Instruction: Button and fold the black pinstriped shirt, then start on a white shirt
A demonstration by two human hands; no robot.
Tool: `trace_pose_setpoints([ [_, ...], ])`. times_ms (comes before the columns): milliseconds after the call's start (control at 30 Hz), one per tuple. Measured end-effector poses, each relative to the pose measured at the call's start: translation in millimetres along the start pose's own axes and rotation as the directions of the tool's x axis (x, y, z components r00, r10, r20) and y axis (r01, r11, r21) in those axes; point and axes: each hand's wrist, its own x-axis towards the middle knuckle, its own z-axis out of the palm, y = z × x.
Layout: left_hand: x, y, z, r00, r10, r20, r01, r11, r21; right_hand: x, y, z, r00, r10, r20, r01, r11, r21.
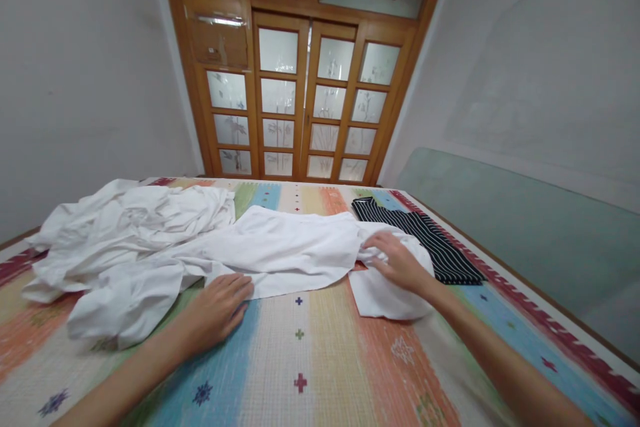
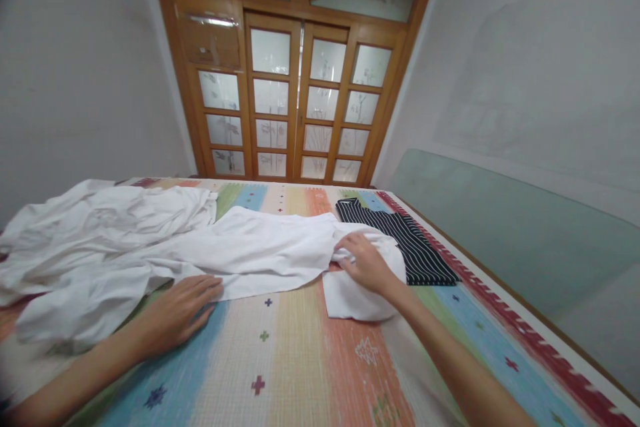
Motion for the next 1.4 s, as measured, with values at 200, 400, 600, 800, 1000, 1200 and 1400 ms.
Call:
trace_pose_setpoints([
  [200,21.6,13.1,4.7,0.990,-0.094,0.102,0.108,0.984,-0.141,-1.4,-36.4,41.0,0.944,-0.013,0.329,0.054,0.992,-0.117],
  [400,13.2,27.2,-34.7,0.965,-0.094,0.244,0.192,0.889,-0.417,9.4,-46.3,33.8,0.933,-0.013,0.359,0.058,0.992,-0.113],
  [600,-4.6,34.0,-68.1,0.861,0.013,0.509,0.309,0.781,-0.543,-0.1,-77.4,-8.8,0.798,-0.144,0.585,-0.037,0.957,0.287],
  [800,8.7,44.3,-83.0,0.743,0.201,0.638,0.331,0.718,-0.612,-19.0,-113.2,-11.0,0.526,-0.427,0.735,-0.003,0.864,0.504],
  [1000,70.9,24.8,-41.9,0.952,-0.080,0.296,0.197,0.898,-0.393,-16.8,-137.5,1.8,0.410,-0.494,0.767,0.020,0.846,0.533],
  [1200,139.4,-10.2,16.5,0.903,-0.290,0.317,0.341,0.933,-0.117,39.7,-123.8,12.7,0.860,-0.136,0.492,0.153,0.988,0.005],
  [1400,170.2,0.1,28.8,0.862,-0.378,0.336,0.377,0.923,0.071,100.5,-58.4,61.4,0.833,0.229,0.504,-0.061,0.943,-0.328],
])
